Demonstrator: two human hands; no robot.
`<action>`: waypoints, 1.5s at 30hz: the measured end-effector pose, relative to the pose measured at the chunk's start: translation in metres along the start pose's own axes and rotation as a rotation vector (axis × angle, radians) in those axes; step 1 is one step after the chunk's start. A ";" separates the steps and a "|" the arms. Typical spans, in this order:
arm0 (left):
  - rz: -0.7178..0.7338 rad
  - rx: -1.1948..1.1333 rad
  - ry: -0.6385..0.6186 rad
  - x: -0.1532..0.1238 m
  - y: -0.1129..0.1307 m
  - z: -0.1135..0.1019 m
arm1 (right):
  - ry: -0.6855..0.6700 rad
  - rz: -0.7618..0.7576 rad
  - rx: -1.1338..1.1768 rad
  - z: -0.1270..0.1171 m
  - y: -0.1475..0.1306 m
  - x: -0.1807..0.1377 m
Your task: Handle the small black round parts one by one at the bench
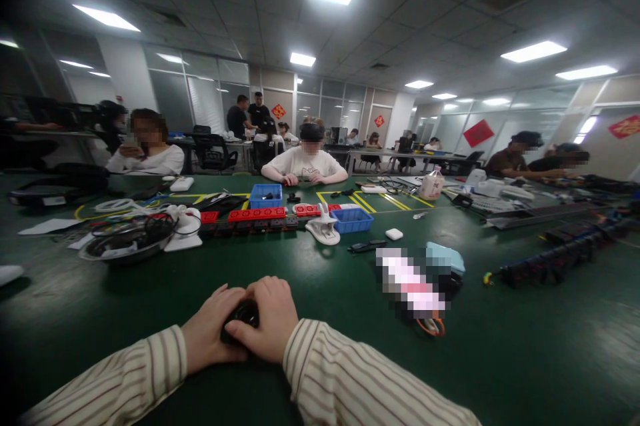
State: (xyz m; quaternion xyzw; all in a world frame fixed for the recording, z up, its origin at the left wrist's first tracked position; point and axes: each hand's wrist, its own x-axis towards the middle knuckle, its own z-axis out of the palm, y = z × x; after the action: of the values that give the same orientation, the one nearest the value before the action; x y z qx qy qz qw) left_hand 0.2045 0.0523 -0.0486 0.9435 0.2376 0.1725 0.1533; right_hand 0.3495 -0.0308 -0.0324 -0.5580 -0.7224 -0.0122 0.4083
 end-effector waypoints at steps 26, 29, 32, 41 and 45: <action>0.046 -0.115 -0.039 0.001 -0.011 0.001 | -0.023 -0.036 0.099 -0.004 0.001 0.001; 0.053 -0.002 0.006 -0.001 -0.005 0.002 | -0.025 0.028 0.039 -0.002 0.001 0.001; 0.059 0.054 0.025 -0.001 0.002 0.000 | -0.062 0.003 -0.016 0.000 0.000 0.001; 0.065 -0.068 -0.085 0.003 0.004 -0.007 | -0.070 -0.211 0.100 0.001 0.001 0.001; 0.127 -0.149 -0.160 0.005 0.002 -0.009 | -0.110 -0.345 0.165 -0.001 -0.001 0.001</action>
State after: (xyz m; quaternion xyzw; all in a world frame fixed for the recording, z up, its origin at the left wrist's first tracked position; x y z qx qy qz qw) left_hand 0.2054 0.0552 -0.0388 0.9535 0.1511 0.1231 0.2301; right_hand 0.3494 -0.0309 -0.0305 -0.3903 -0.8270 0.0078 0.4046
